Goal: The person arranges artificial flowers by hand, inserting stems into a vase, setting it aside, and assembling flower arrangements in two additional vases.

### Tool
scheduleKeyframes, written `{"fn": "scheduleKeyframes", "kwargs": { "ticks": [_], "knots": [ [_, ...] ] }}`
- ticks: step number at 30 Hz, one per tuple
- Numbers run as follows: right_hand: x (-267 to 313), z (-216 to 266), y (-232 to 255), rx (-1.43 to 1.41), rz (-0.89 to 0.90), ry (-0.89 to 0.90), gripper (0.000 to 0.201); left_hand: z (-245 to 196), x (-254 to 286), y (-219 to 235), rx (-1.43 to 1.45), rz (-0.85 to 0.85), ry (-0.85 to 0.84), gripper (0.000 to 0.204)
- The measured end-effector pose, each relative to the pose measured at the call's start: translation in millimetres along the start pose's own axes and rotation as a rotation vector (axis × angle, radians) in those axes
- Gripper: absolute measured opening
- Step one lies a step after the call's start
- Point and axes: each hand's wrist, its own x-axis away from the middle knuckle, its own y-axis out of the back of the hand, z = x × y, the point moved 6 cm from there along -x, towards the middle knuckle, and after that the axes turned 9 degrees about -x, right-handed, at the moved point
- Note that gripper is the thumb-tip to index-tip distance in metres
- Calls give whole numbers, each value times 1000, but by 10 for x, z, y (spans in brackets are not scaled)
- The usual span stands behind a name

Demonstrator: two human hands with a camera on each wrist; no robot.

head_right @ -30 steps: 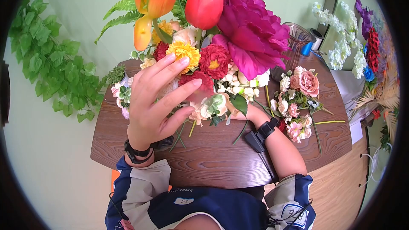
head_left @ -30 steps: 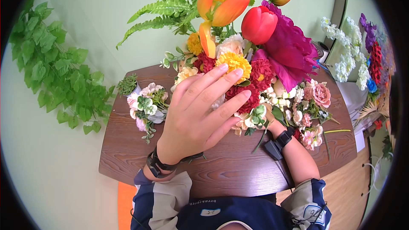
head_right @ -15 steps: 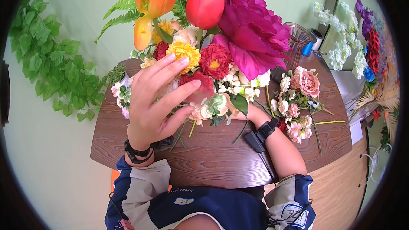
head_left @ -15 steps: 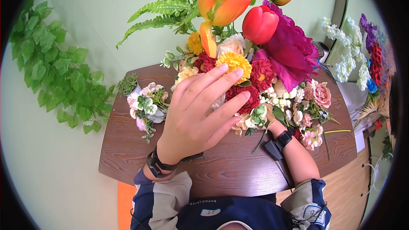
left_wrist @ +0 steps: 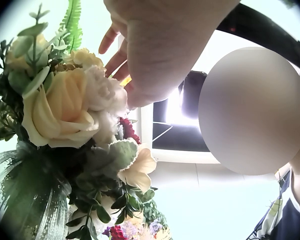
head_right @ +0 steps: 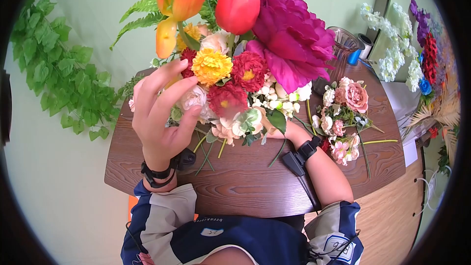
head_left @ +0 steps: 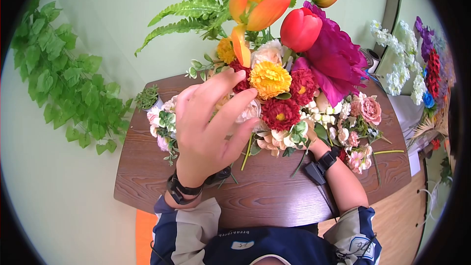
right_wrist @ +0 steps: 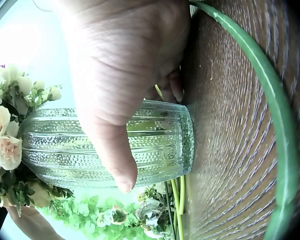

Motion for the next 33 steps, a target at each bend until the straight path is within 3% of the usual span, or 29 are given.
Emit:
{"fn": "scheduleKeyframes", "kwargs": {
  "ticks": [9, 11, 15, 17, 20, 24, 26, 29, 33],
  "knots": [
    [32, -26, 51, -173, -96, -46, 62, -48, -1, -47, 25, 67, -30, 39],
    [11, 116, -28, 57, 18, 26, 70, -47, -10, -41, 17, 63, -15, 42],
    [3, -62, 1, 42, 70, -83, 60, -37, -30, -26, 79, 42, 27, 46],
    [-2, 75, 36, 529, -2, 50, 62, -67, -36, -26, 5, 52, -49, 38],
    [4, 11, 60, 558, 0, 115, 65, -63, -27, -29, 12, 49, -50, 39],
    [10, -3, 47, 558, 3, 66, 67, -64, -27, -30, 14, 49, -48, 38],
    [24, 84, 12, 283, -2, 35, 45, -68, -29, -30, 16, 46, -47, 38],
    [1, 144, 32, 136, -143, 128, 43, -64, -21, -29, 26, 56, -32, 47],
    [-20, 134, 39, 27, -109, 72, 44, -66, -20, -37, 31, 56, -27, 46]
  ]
}}
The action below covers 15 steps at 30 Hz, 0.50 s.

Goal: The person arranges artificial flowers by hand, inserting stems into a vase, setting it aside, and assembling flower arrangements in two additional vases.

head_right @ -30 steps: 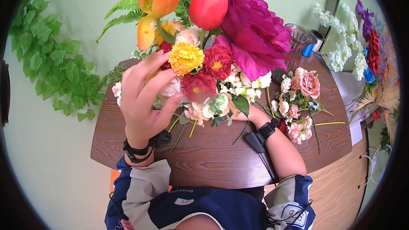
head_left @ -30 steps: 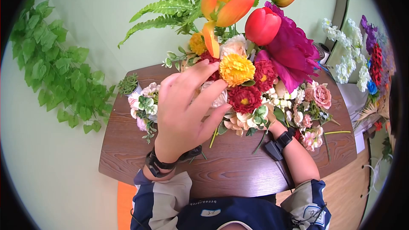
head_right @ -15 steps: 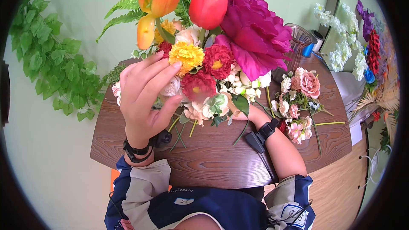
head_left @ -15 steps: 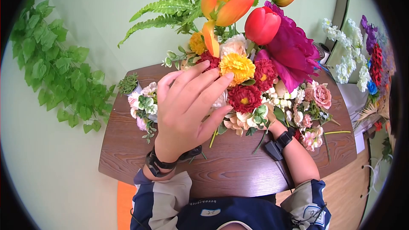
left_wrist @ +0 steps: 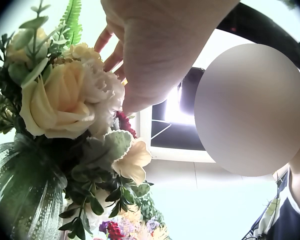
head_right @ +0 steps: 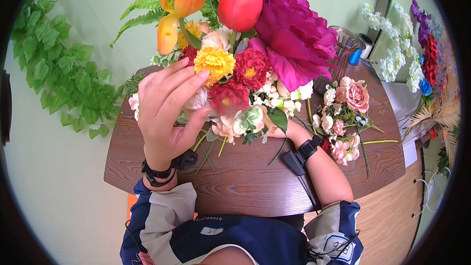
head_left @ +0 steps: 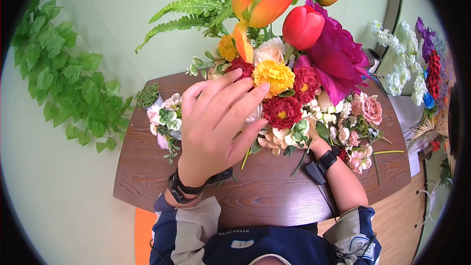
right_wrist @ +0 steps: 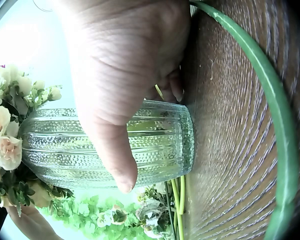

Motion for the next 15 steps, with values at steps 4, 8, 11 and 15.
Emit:
{"fn": "scheduleKeyframes", "kwargs": {
  "ticks": [4, 8, 11, 15],
  "knots": [
    [86, -506, 128, -123, 90, -302, 73, -10, 2, -1, -7, 2, -5, 44],
    [85, -426, 89, -175, 65, -198, 78, -12, 12, -4, -16, 20, -19, 40],
    [33, -16, -10, 116, 25, 19, 55, -13, 13, -10, -26, 34, -20, 38],
    [75, -200, 73, -95, 16, -135, 76, -8, 13, -9, -24, 34, -25, 38]
  ]
}}
